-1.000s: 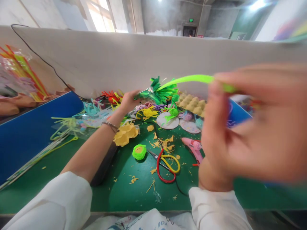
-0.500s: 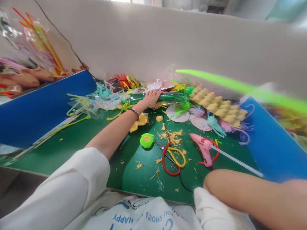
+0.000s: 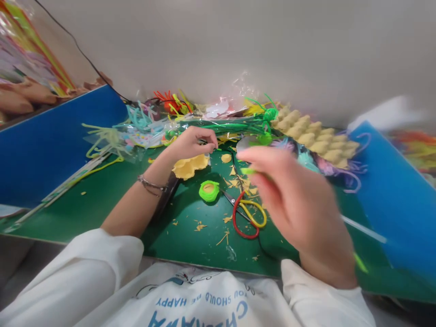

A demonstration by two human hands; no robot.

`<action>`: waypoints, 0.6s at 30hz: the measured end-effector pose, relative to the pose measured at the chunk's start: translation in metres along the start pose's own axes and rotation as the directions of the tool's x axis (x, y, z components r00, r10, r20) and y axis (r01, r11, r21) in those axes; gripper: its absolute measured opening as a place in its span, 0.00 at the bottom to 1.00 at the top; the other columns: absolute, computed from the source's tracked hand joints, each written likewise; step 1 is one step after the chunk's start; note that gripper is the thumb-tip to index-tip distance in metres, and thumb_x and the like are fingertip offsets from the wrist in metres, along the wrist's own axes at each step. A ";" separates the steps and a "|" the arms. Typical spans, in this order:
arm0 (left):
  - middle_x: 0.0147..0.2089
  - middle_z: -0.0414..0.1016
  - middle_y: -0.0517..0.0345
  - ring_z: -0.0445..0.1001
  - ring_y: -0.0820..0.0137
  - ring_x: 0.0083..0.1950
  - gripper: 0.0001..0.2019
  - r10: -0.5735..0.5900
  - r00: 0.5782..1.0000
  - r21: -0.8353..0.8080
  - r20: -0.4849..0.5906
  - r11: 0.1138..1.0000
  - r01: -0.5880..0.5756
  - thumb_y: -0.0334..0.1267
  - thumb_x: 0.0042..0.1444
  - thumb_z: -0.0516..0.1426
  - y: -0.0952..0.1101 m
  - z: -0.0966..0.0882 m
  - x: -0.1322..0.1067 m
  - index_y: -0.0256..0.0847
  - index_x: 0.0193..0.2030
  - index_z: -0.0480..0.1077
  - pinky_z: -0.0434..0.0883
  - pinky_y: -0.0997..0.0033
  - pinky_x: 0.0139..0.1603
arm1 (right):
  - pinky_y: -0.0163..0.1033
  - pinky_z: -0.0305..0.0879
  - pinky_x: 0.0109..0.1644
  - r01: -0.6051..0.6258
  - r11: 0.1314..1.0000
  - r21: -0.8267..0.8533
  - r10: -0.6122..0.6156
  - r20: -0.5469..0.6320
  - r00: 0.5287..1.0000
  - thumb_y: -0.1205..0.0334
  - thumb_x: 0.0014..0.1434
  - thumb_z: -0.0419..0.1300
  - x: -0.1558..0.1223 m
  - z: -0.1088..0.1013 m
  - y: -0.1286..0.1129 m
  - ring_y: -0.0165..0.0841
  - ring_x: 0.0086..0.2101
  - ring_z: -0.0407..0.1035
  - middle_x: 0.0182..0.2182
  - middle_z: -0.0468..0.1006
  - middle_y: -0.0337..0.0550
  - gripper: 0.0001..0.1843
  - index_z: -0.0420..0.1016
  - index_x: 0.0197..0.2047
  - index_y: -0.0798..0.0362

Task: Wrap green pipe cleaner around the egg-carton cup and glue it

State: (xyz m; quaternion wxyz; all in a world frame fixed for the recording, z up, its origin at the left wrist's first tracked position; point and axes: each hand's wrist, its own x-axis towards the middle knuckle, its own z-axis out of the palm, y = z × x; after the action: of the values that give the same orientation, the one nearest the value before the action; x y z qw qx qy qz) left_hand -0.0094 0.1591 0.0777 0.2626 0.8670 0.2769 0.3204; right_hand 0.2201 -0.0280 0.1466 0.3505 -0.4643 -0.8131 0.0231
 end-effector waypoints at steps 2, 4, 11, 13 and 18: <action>0.23 0.75 0.62 0.71 0.76 0.26 0.08 -0.041 0.999 -0.026 0.023 0.999 0.042 0.32 0.48 0.54 -0.003 0.005 -0.011 0.39 0.28 0.74 0.66 0.77 0.30 | 0.33 0.70 0.41 0.127 0.992 -0.021 -0.126 0.045 0.991 0.70 0.67 0.52 0.011 0.025 0.002 0.28 0.38 0.75 0.40 0.79 0.35 0.11 0.69 0.48 0.46; 0.24 0.77 0.62 0.73 0.75 0.27 0.08 -0.075 0.995 -0.052 0.071 0.996 0.079 0.33 0.48 0.55 -0.009 0.012 -0.019 0.39 0.28 0.76 0.67 0.77 0.31 | 0.34 0.69 0.42 0.163 0.987 0.002 -0.162 0.141 0.977 0.70 0.67 0.53 0.019 0.051 0.010 0.30 0.38 0.75 0.39 0.79 0.39 0.08 0.71 0.45 0.51; 0.32 0.82 0.56 0.76 0.71 0.34 0.09 -0.154 0.985 -0.194 0.078 0.967 0.166 0.41 0.51 0.59 -0.026 0.031 -0.033 0.42 0.31 0.80 0.70 0.74 0.37 | 0.38 0.66 0.50 -0.020 1.000 -0.009 0.022 0.517 0.856 0.71 0.66 0.52 0.031 0.124 0.045 0.36 0.47 0.73 0.46 0.78 0.48 0.13 0.77 0.47 0.55; 0.32 0.82 0.56 0.76 0.71 0.33 0.10 -0.187 0.981 -0.245 0.056 0.950 0.195 0.42 0.51 0.59 -0.030 0.034 -0.038 0.41 0.31 0.80 0.71 0.74 0.36 | 0.40 0.66 0.50 -0.041 0.998 -0.045 0.058 0.524 0.850 0.71 0.67 0.51 0.030 0.138 0.053 0.38 0.47 0.72 0.45 0.77 0.52 0.14 0.76 0.49 0.57; 0.28 0.80 0.56 0.76 0.72 0.31 0.11 -0.268 0.963 -0.361 0.008 0.898 0.253 0.39 0.52 0.55 -0.042 0.040 -0.052 0.40 0.30 0.78 0.73 0.72 0.37 | 0.42 0.67 0.52 -0.025 0.996 -0.084 0.066 0.530 0.845 0.70 0.66 0.52 0.022 0.158 0.063 0.39 0.48 0.71 0.44 0.76 0.53 0.14 0.75 0.52 0.58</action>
State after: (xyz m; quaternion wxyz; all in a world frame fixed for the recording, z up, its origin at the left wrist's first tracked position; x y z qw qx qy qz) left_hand -0.0282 0.1442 0.0037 0.4508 0.7527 0.3328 0.3455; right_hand 0.1660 0.0698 0.0170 0.0934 -0.4714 -0.8674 0.1291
